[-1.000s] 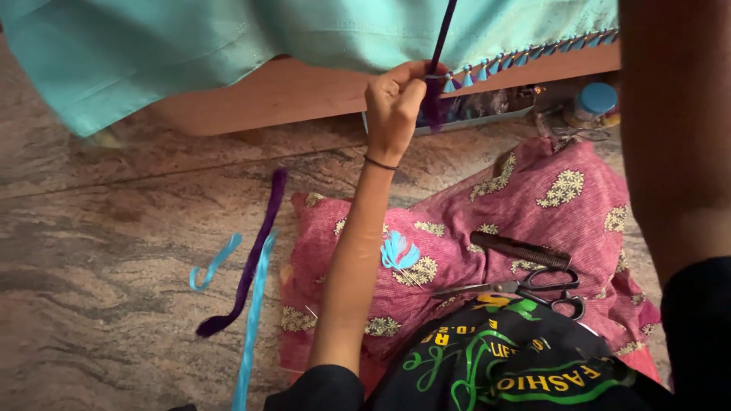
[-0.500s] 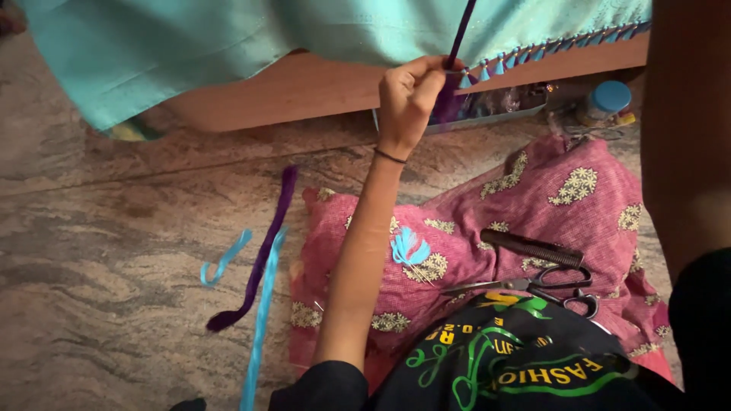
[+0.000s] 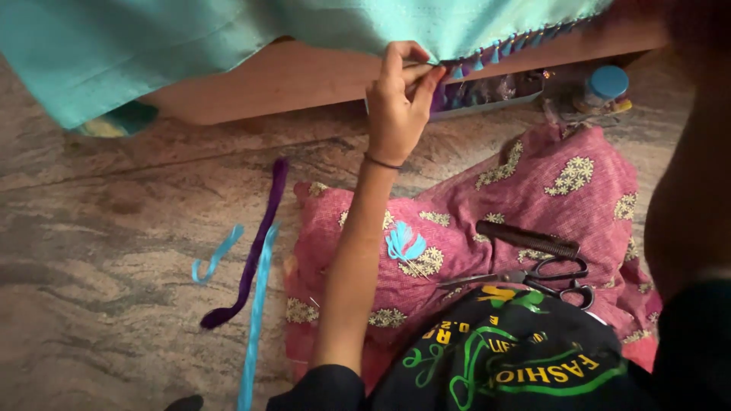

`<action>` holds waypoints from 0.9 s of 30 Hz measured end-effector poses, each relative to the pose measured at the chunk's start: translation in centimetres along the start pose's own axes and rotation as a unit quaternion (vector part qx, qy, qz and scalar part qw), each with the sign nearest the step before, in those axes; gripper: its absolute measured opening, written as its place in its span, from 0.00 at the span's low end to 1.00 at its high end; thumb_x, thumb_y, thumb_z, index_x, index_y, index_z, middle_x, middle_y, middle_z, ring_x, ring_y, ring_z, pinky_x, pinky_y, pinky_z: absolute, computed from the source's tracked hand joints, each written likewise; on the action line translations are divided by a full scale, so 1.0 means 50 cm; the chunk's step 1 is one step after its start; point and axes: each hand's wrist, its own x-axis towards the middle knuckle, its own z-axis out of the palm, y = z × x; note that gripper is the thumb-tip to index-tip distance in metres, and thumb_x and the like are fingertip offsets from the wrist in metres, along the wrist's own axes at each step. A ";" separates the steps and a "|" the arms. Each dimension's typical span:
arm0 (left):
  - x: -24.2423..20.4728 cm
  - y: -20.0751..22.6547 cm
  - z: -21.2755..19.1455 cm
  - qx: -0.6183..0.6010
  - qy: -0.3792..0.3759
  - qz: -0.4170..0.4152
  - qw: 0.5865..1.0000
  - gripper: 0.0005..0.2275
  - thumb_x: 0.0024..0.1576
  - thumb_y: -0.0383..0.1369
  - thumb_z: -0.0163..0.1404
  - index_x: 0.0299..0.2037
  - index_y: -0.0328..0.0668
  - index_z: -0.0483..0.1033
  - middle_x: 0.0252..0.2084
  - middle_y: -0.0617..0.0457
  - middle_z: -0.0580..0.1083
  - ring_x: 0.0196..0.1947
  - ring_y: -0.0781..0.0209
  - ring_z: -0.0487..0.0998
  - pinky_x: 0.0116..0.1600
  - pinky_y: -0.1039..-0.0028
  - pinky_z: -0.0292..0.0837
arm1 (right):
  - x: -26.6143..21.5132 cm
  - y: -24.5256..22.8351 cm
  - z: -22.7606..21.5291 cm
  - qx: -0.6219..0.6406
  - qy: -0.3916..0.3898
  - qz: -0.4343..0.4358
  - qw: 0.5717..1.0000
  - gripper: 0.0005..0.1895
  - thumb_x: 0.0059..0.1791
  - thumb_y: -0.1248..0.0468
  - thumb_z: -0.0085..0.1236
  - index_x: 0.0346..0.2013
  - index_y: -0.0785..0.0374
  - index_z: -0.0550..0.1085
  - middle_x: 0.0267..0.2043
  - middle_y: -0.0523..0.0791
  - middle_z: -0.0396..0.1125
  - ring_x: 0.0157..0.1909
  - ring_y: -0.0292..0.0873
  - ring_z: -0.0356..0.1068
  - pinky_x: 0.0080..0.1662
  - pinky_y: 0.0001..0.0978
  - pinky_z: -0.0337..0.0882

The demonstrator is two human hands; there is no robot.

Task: Attaching decorative tassels and sewing ribbons onto the edge of a piece of fabric.

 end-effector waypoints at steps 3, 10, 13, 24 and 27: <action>-0.021 -0.036 0.018 -0.018 0.033 -0.006 0.999 0.11 0.63 0.24 0.56 0.45 0.35 0.64 0.32 0.51 0.80 0.32 0.71 0.81 0.37 0.80 0.75 | 0.069 0.044 0.200 0.013 -0.020 0.006 1.000 0.04 0.51 0.70 0.58 0.39 0.66 0.76 0.37 0.47 0.79 0.40 0.40 0.82 0.40 0.31 0.80; -0.030 -0.047 0.052 -0.409 0.048 -0.181 0.893 0.11 0.61 0.24 0.50 0.37 0.43 0.56 0.39 0.44 0.80 0.30 0.64 0.83 0.30 0.75 0.79 | 0.052 0.207 0.468 -0.053 0.013 0.015 0.998 0.03 0.52 0.69 0.57 0.39 0.66 0.75 0.36 0.48 0.75 0.39 0.44 0.77 0.41 0.36 0.75; -0.042 -0.098 0.078 -0.386 0.091 -0.215 0.892 0.11 0.61 0.24 0.51 0.36 0.42 0.57 0.38 0.45 0.80 0.25 0.67 0.78 0.25 0.78 0.70 | 0.053 0.319 0.475 0.008 0.044 0.058 0.997 0.03 0.53 0.68 0.55 0.39 0.65 0.73 0.36 0.47 0.71 0.38 0.44 0.72 0.41 0.35 0.71; -0.054 -0.068 0.099 -0.032 0.211 -0.112 0.970 0.13 0.60 0.25 0.57 0.34 0.36 0.60 0.25 0.58 0.61 0.27 0.73 0.61 0.33 0.79 0.62 | 0.246 0.351 0.345 0.405 0.369 0.102 0.830 0.11 0.54 0.57 0.61 0.39 0.62 0.77 0.39 0.41 0.72 0.40 0.37 0.69 0.45 0.32 0.67; -0.054 -0.056 0.080 -0.049 0.207 -0.128 0.969 0.11 0.59 0.24 0.57 0.36 0.35 0.63 0.27 0.57 0.65 0.28 0.72 0.64 0.34 0.77 0.65 | 0.256 0.335 0.371 0.325 0.390 0.062 0.859 0.09 0.55 0.63 0.65 0.36 0.67 0.77 0.35 0.42 0.71 0.35 0.36 0.68 0.40 0.30 0.66</action>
